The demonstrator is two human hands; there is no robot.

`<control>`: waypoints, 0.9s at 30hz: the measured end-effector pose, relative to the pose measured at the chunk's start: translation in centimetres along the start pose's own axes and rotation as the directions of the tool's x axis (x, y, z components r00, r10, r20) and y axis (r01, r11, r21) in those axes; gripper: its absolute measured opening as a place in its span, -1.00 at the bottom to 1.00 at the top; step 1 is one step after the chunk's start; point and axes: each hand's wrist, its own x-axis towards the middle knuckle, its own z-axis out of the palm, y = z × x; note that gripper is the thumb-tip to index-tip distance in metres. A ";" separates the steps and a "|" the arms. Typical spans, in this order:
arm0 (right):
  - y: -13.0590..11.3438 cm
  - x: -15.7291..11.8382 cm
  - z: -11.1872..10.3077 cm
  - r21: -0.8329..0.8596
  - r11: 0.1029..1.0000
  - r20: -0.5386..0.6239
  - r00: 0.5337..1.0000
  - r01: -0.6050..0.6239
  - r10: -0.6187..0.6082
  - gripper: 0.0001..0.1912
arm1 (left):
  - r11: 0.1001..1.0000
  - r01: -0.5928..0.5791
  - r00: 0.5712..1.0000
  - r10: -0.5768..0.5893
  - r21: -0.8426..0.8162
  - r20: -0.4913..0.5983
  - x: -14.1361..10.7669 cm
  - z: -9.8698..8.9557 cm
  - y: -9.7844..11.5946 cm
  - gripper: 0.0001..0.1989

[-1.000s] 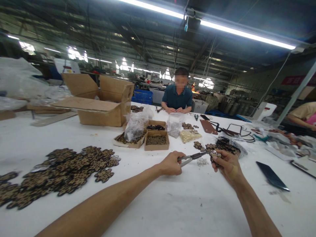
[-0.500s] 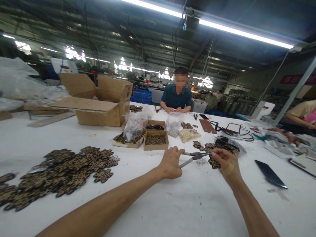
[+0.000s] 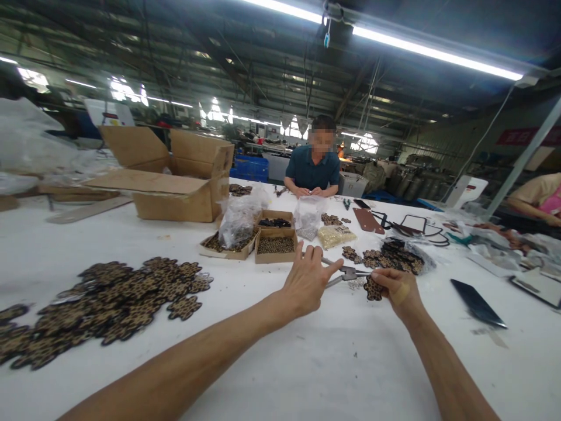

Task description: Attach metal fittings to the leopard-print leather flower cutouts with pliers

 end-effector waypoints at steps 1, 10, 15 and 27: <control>0.1 0.0 0.0 0.005 1.000 0.008 1.000 -0.007 0.006 -0.55 | 1.000 -0.002 1.000 0.002 0.027 -0.002 0.0 -0.1 0.2 -0.05; -0.9 -0.6 -0.1 -0.006 0.999 0.148 0.988 0.050 -0.049 -0.52 | 0.999 0.001 0.993 0.005 -0.051 0.114 -0.3 0.5 0.4 -0.15; -1.3 -0.7 -0.6 -0.060 0.997 0.231 0.973 0.039 -0.025 -0.55 | 0.991 -0.017 0.975 0.046 -0.136 0.218 -0.2 0.8 0.1 -0.12; -0.9 -0.8 -1.0 -0.138 0.990 0.317 0.946 -0.030 0.073 -0.53 | 0.989 -0.049 0.932 0.096 -0.141 0.349 -0.4 2.2 0.2 -0.54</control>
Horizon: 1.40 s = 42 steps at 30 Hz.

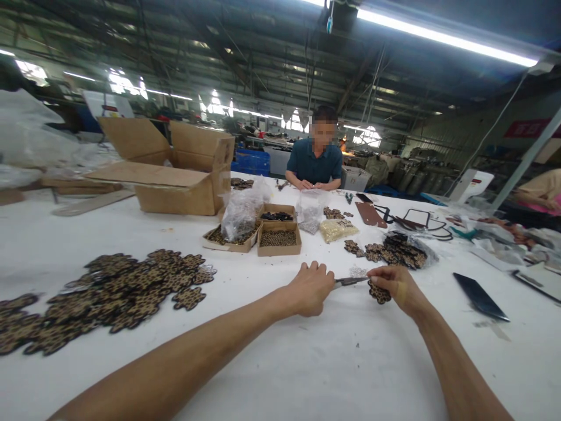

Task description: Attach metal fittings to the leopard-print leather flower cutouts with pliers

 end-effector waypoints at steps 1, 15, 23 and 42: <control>0.1 0.0 0.0 -0.007 1.000 -0.004 1.000 0.000 -0.001 -0.53 | 1.000 -0.016 1.000 0.016 0.004 -0.007 0.0 0.1 0.1 -0.55; -0.1 -0.1 -0.9 -0.056 0.998 -0.010 1.000 -0.003 0.002 -0.62 | 0.991 -0.136 0.991 0.136 -0.010 0.011 -0.7 -1.5 0.5 -0.67; -0.4 -0.3 0.2 0.142 0.988 -0.051 0.997 0.059 -0.053 -0.53 | 0.983 -0.170 0.972 0.155 0.072 0.175 -0.8 -1.7 0.5 -0.70; -1.6 -2.5 7.5 0.184 0.929 -0.176 0.940 0.322 -0.292 -0.68 | 0.744 -0.216 0.740 -0.298 -0.632 -0.604 -0.6 1.5 3.1 -0.84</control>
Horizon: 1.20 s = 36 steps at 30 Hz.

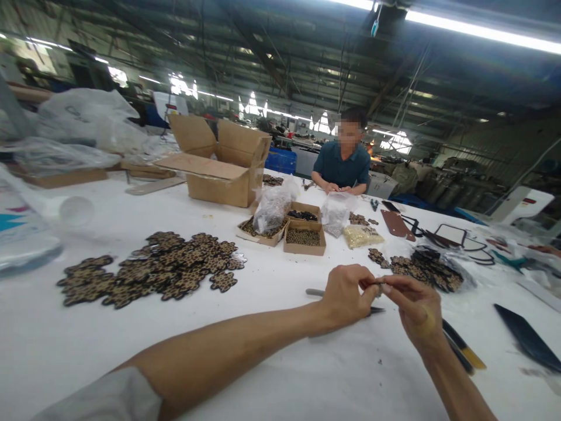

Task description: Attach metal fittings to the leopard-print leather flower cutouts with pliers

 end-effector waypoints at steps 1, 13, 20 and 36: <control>-0.1 0.0 0.0 0.015 1.000 -0.003 1.000 -0.011 0.011 -0.63 | 0.997 -0.061 0.998 0.062 0.044 -0.016 -0.1 0.0 0.0 -0.85; -2.6 0.2 -0.4 -0.316 0.915 0.228 0.956 0.250 -0.183 -0.87 | 0.918 -0.259 0.965 0.233 0.301 0.119 -0.2 0.0 0.0 -0.93; -3.5 0.0 -0.3 -0.474 0.712 0.401 0.847 0.519 -0.350 -0.82 | 0.903 -0.191 0.977 0.136 0.384 0.165 -0.4 0.1 0.1 -0.90; -4.1 -0.4 0.2 -0.568 0.557 0.455 0.795 0.606 -0.402 -0.78 | 0.966 -0.098 0.986 0.062 0.239 0.152 -0.2 0.4 -0.2 -0.90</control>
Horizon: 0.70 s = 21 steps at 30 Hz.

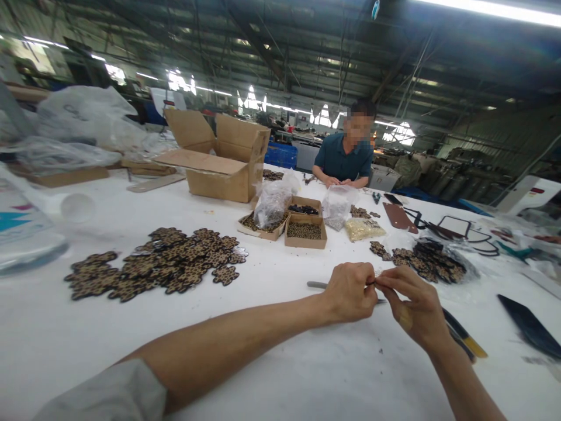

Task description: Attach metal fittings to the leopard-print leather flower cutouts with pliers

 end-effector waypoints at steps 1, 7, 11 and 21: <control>-0.1 0.0 0.0 0.005 1.000 -0.006 1.000 -0.021 0.021 -0.79 | 0.999 0.009 1.000 -0.009 -0.038 -0.008 0.0 0.1 -0.1 -0.90; -0.6 0.0 0.2 0.077 0.988 0.002 0.991 -0.133 0.134 -0.84 | 0.999 -0.035 0.998 0.033 -0.032 -0.057 -0.2 0.4 -0.5 -0.92; -0.6 -0.3 0.6 0.141 0.957 0.014 0.967 -0.255 0.255 -0.90 | 0.993 -0.096 0.994 0.099 0.063 -0.043 -0.4 0.6 -0.7 -0.91; 0.2 -0.3 2.3 0.525 0.663 -0.003 0.778 -0.533 0.628 -0.79 | 0.990 -0.029 0.996 0.017 -0.140 -0.089 -0.4 0.6 -0.4 -0.88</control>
